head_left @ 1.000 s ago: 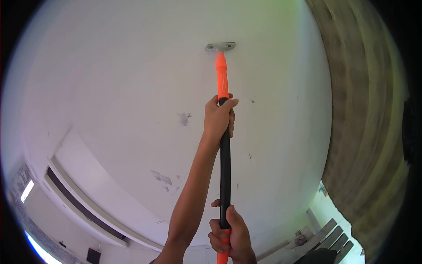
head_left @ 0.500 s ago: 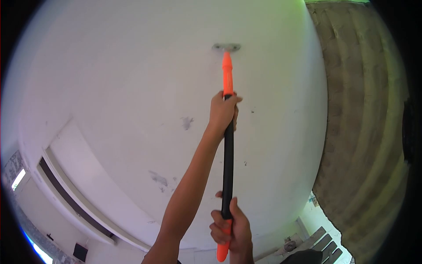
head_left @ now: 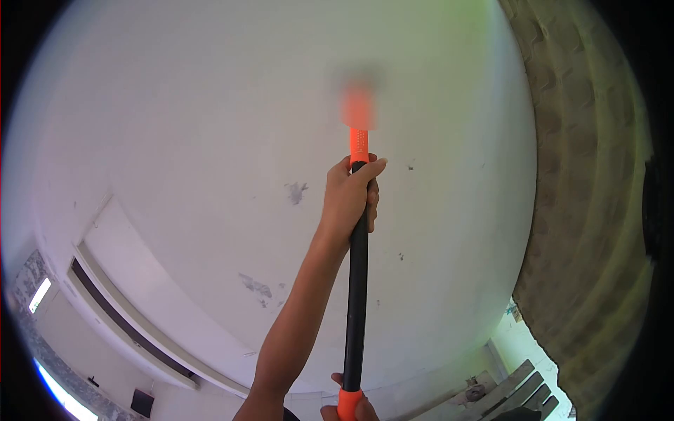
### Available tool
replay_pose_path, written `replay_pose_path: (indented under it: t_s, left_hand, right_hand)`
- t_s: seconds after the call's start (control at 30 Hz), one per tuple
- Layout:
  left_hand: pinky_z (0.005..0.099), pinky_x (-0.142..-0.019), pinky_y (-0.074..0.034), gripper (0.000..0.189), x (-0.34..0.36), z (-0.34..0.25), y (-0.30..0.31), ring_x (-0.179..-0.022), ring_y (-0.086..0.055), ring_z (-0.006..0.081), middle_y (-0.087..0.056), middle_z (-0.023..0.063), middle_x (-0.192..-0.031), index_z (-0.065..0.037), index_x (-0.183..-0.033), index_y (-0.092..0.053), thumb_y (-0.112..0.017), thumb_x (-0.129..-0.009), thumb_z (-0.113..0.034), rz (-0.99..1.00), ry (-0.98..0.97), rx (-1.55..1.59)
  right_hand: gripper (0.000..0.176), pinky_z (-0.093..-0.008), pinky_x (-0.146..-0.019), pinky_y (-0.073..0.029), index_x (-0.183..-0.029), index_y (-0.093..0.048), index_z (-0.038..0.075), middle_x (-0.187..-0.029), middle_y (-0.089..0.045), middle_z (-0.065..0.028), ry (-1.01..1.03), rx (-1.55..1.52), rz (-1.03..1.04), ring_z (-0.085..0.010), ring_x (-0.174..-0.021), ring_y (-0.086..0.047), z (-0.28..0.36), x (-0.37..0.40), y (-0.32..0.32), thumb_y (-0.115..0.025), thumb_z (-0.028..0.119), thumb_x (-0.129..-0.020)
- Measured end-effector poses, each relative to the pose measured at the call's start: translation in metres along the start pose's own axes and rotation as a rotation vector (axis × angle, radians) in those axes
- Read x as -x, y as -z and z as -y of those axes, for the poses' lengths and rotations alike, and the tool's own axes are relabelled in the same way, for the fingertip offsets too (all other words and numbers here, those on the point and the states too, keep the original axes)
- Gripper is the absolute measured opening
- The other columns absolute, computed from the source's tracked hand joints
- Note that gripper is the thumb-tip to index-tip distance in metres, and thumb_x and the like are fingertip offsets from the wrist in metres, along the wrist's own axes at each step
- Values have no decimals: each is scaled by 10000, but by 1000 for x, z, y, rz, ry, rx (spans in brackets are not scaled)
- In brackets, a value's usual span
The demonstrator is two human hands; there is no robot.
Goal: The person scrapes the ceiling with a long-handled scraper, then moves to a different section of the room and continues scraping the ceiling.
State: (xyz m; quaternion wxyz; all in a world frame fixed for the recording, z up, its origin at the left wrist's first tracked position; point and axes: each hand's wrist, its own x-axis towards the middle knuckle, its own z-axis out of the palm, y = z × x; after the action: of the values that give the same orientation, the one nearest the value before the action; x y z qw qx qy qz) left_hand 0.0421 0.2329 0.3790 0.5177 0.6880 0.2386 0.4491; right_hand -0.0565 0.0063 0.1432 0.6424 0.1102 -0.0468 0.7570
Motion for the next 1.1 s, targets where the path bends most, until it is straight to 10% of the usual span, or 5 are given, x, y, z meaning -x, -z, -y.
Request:
replay_pose_path:
  t_s: [0.4, 0.8, 0.9, 0.97, 1.1]
  left_hand:
    - [272, -312, -287, 267, -17, 9, 8, -330, -355, 87, -396, -25, -533, -7, -1097, -475, -610, -931, -167, 45, -40, -86]
    - [276, -398, -406, 296, -17, 9, -9, -387, -468, 115, -546, 54, -733, 17, -1124, -472, -598, -922, -160, 22, -37, 4]
    - [321, -713, -544, 426, -6, 12, -20, -742, -656, 181, -611, 77, -911, 16, -1245, -467, -652, -888, -124, -224, -144, -212]
    - [406, -959, -444, 425, -18, 18, -19, -1005, -608, 239, -620, 101, -1013, -5, -1237, -528, -637, -840, -109, -299, -666, -530]
    - [506, -1199, -197, 333, -42, -1, 11, -1304, -458, 327, -632, 105, -1022, -35, -1015, -688, -583, -717, -139, 377, -992, -1025]
  right_hand:
    - [569, -245, -275, -173, -1400, -404, 182, -502, -315, 17, 69, 498, -47, -74, -295, -218, 28, -34, -13, -481, 580, -1000]
    - [574, -234, -296, -201, -1400, -402, 177, -534, -323, -4, -38, 282, -95, -83, -324, -244, 43, -9, -20, -491, 577, -998]
    - [563, -237, -295, -205, -1387, -409, 184, -533, -342, -3, -33, 345, -20, -82, -324, -241, 50, -5, -27, -498, 578, -995]
    - [569, -241, -294, -205, -1371, -410, 179, -530, -347, -1, -30, 364, -55, -82, -325, -238, 54, -4, -28, -509, 585, -987]
    - [573, -245, -312, -208, -1369, -402, 171, -526, -347, -6, -23, 342, -42, -83, -338, -245, 53, 0, -29, -521, 578, -984]
